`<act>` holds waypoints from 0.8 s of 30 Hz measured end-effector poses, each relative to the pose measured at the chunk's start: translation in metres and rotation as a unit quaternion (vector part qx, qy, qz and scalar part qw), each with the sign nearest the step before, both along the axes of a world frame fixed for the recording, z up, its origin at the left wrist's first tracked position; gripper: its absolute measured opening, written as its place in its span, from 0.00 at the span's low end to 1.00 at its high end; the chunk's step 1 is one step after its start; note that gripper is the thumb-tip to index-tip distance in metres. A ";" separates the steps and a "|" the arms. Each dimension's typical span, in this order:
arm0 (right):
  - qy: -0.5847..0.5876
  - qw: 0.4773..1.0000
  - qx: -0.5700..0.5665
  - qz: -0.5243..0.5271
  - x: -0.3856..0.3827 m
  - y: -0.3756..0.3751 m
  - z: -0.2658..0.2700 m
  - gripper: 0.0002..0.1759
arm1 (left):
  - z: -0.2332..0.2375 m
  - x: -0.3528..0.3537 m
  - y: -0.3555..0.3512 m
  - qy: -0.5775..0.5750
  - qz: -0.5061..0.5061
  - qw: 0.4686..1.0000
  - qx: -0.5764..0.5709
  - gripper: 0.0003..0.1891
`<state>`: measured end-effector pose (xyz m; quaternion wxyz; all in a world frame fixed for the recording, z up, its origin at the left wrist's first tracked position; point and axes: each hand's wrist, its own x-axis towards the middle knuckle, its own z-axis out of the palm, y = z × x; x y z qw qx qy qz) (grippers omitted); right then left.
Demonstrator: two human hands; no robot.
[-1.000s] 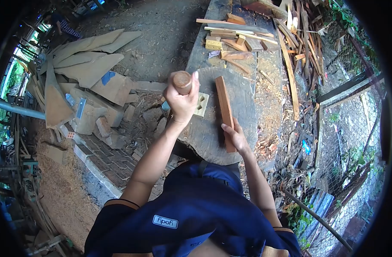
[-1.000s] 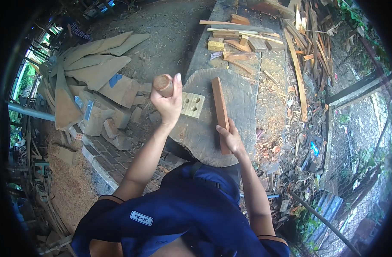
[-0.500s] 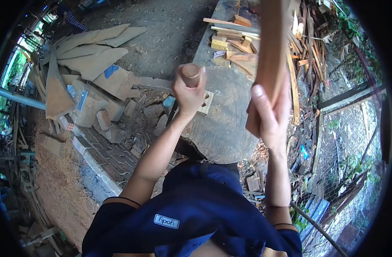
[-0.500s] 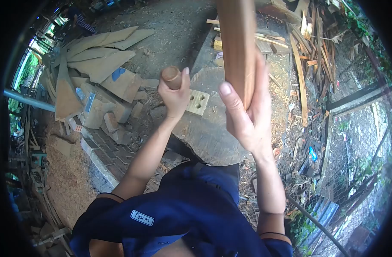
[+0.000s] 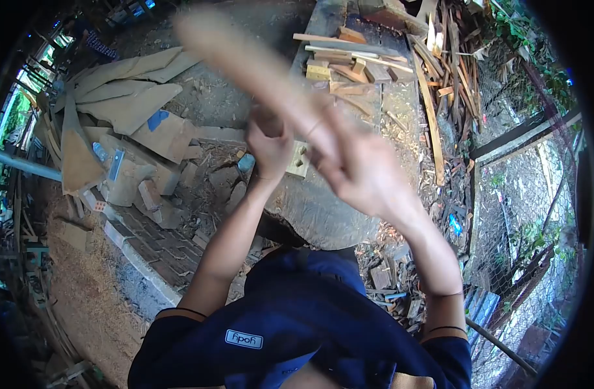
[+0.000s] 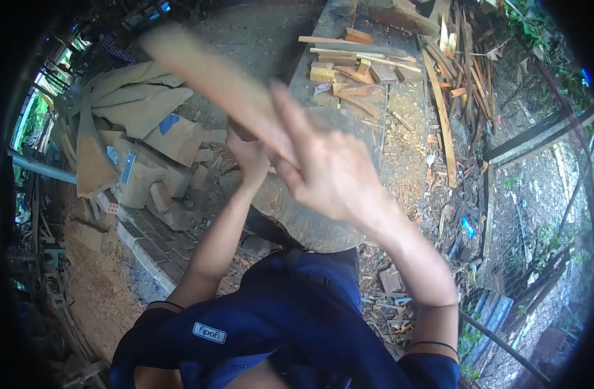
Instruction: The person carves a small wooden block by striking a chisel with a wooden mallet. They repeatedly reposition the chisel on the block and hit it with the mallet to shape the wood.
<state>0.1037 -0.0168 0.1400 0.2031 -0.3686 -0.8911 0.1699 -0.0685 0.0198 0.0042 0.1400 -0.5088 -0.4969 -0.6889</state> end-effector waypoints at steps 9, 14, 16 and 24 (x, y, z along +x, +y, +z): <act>0.191 0.978 0.083 0.029 0.005 -0.004 0.019 0.44 | -0.016 0.010 -0.003 -0.061 -0.111 0.984 -0.124 0.12; 0.028 0.997 -0.073 -0.007 0.022 -0.008 0.022 0.45 | -0.005 0.033 -0.010 -0.024 -0.114 0.986 -0.121 0.16; 0.183 0.982 0.027 0.024 0.028 -0.008 0.023 0.44 | -0.001 0.036 -0.013 -0.012 -0.114 0.986 -0.123 0.16; 0.179 0.975 -0.121 -0.059 0.043 -0.016 -0.006 0.40 | -0.007 0.039 -0.016 -0.021 -0.157 0.980 -0.123 0.19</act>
